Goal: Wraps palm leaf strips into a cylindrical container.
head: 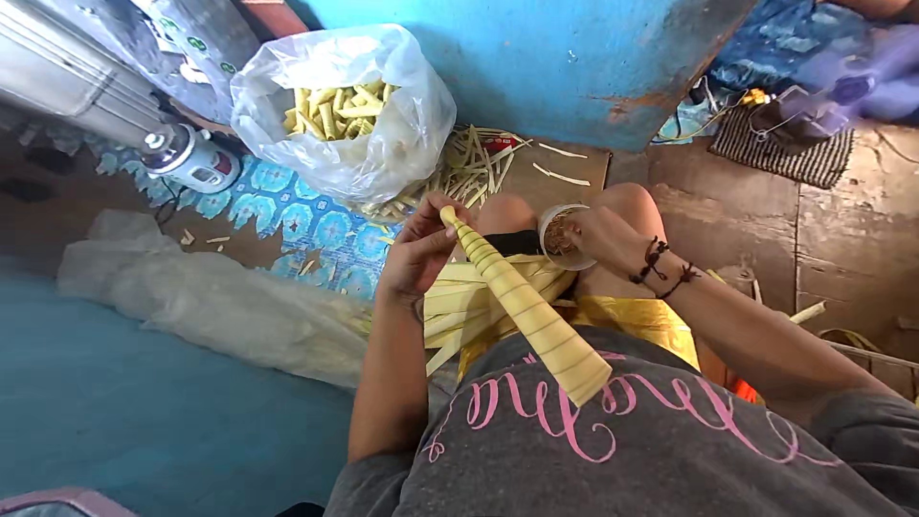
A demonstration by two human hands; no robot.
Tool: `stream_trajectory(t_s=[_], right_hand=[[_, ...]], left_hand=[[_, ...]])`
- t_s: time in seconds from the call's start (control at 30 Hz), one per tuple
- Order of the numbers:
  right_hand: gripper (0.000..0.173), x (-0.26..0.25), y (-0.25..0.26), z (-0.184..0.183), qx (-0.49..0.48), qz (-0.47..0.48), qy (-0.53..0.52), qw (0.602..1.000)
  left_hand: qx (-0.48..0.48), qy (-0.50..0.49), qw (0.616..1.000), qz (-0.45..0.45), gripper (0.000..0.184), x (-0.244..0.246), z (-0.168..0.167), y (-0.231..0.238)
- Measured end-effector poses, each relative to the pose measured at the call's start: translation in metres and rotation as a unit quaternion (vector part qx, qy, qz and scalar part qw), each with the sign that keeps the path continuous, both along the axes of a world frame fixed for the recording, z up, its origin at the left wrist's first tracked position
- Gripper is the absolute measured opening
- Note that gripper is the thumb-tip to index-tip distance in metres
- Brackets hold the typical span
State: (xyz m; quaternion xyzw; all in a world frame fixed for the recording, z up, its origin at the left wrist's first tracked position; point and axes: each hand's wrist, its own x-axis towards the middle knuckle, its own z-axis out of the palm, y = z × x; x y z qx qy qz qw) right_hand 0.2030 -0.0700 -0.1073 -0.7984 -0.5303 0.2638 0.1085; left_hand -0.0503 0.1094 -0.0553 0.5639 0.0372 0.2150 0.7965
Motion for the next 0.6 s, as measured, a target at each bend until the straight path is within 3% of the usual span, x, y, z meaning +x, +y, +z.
stream_trajectory(t_s=[0.1, 0.17, 0.37, 0.5, 0.6], right_hand=[[0.017, -0.004, 0.010, -0.017, -0.028, -0.008, -0.054, 0.998], [0.019, -0.007, 0.025, -0.027, -0.098, 0.005, -0.094, 0.991], [0.022, -0.026, 0.028, -0.014, -0.207, -0.015, -0.078, 0.975], [0.020, -0.037, 0.002, -0.020, -0.109, -0.064, -0.070, 0.990], [0.022, -0.019, 0.015, -0.037, -0.100, -0.056, -0.057, 0.992]], left_hand=[[-0.017, -0.016, 1.000, 0.006, 0.018, -0.002, -0.001, -0.003], [-0.025, -0.007, 1.000, 0.011, 0.018, -0.003, -0.001, -0.011], [-0.040, -0.006, 0.999, 0.005, 0.017, -0.008, 0.003, -0.018], [-0.040, -0.015, 0.999, 0.009, 0.015, -0.005, 0.004, -0.021], [-0.047, -0.026, 0.999, 0.002, 0.014, -0.002, 0.008, -0.025]])
